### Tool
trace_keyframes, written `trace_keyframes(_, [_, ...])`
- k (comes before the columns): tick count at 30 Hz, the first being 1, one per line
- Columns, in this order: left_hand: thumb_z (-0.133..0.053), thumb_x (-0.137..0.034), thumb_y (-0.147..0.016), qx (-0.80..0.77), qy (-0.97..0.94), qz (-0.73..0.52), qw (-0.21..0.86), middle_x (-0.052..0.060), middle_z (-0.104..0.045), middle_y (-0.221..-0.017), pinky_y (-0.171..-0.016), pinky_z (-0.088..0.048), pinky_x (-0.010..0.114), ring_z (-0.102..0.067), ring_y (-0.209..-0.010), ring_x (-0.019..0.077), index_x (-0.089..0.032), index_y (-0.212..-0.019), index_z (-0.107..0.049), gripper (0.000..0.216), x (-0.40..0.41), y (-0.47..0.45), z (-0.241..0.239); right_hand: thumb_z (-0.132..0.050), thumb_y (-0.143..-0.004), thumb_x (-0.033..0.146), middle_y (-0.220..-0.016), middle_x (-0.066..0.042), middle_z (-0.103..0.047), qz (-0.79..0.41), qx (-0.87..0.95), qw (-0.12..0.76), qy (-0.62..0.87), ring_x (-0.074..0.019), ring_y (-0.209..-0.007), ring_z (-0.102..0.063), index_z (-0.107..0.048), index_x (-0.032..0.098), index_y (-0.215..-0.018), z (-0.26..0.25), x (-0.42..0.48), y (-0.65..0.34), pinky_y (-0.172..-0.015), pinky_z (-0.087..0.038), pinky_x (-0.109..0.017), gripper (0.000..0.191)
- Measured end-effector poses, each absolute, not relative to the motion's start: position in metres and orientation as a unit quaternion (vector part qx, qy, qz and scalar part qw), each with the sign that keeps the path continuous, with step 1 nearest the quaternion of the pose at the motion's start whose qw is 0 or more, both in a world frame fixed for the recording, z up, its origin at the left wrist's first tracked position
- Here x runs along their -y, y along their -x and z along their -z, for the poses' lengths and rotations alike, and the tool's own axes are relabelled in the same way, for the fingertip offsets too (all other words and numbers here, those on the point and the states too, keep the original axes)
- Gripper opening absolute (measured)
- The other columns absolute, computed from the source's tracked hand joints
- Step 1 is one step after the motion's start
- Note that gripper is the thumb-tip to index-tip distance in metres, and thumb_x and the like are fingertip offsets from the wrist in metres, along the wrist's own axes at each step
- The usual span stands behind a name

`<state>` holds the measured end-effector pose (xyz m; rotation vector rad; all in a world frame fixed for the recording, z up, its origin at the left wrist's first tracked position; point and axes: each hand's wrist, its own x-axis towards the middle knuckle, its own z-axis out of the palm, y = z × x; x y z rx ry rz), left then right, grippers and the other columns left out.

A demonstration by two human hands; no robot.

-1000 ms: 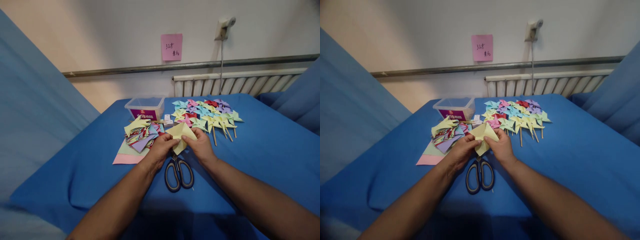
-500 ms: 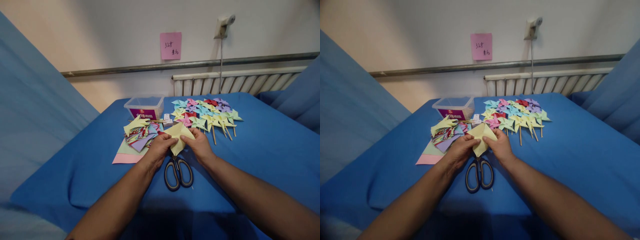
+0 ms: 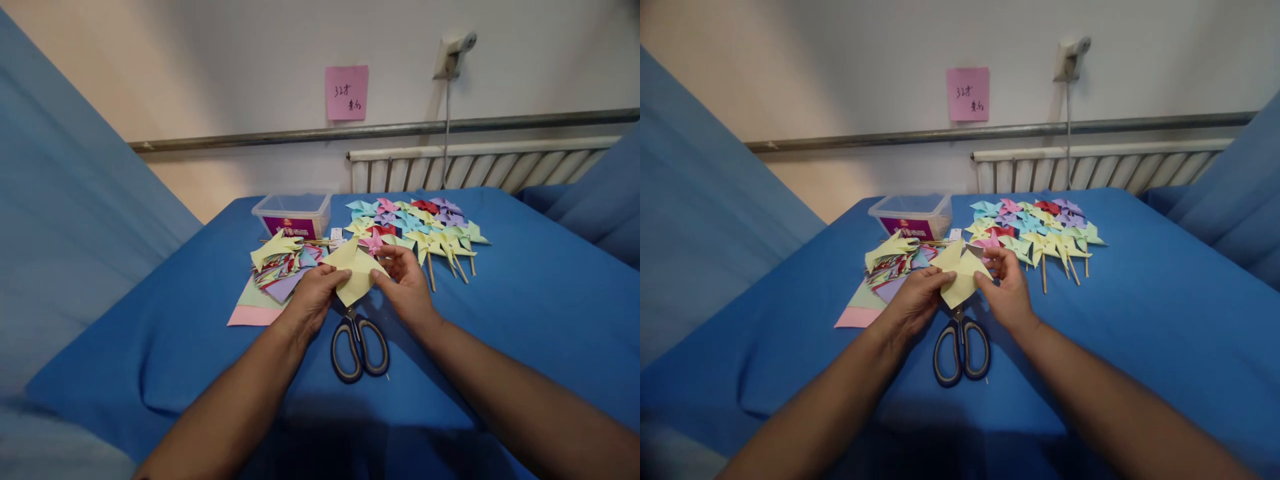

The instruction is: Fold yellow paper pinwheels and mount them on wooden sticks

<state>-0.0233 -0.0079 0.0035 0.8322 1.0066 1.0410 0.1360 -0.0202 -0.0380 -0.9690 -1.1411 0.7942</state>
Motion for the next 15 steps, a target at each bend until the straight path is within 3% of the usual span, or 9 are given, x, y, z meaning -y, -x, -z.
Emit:
trace_keyframes(5, [-0.082, -0.016, -0.059, -0.438, -0.351, -0.479, 0.675, 0.006, -0.07, -0.07, -0.06, -0.051, 0.024, -0.063, -0.06, 0.0131, -0.008, -0.073, -0.069, 0.021, 0.006, 0.027, -0.006, -0.063, -0.074, 0.01, -0.143, -0.008, -0.043, -0.163, 0.688, 0.572, 0.416, -0.0288, -0.133, -0.044, -0.052, 0.032, -0.126, 0.031, 0.031, -0.139, -0.106, -0.043, -0.051, 0.057])
trace_keyframes(9, [-0.081, -0.013, -0.061, -0.408, -0.33, -0.493, 0.694, 0.006, -0.071, -0.073, -0.067, -0.053, 0.024, -0.064, -0.065, 0.0132, -0.007, -0.078, -0.07, 0.021, 0.003, 0.03, -0.003, -0.062, -0.072, 0.003, -0.157, -0.002, -0.025, -0.097, 0.772, 0.478, 0.407, -0.033, -0.145, -0.029, -0.054, 0.037, -0.127, 0.027, 0.038, -0.137, -0.113, -0.033, -0.058, 0.065])
trace_keyframes(12, [-0.078, -0.01, -0.065, -0.376, -0.316, -0.478, 0.728, 0.01, -0.074, -0.088, -0.078, -0.054, 0.028, -0.067, -0.075, 0.0158, -0.007, -0.091, -0.072, 0.027, 0.0, 0.032, -0.001, -0.067, -0.074, 0.007, -0.158, -0.003, -0.025, -0.065, 0.794, 0.444, 0.409, -0.0354, -0.144, -0.028, -0.058, 0.035, -0.12, 0.027, 0.039, -0.135, -0.112, -0.032, -0.06, 0.055])
trace_keyframes(15, [-0.076, -0.009, -0.067, -0.365, -0.306, -0.46, 0.749, 0.011, -0.074, -0.094, -0.076, -0.054, 0.028, -0.068, -0.077, 0.0169, -0.008, -0.096, -0.072, 0.029, -0.001, 0.032, 0.001, -0.071, -0.077, 0.015, -0.153, -0.003, -0.034, -0.044, 0.796, 0.449, 0.405, -0.0349, -0.141, -0.032, -0.065, 0.033, -0.106, 0.026, 0.037, -0.134, -0.111, -0.032, -0.059, 0.035])
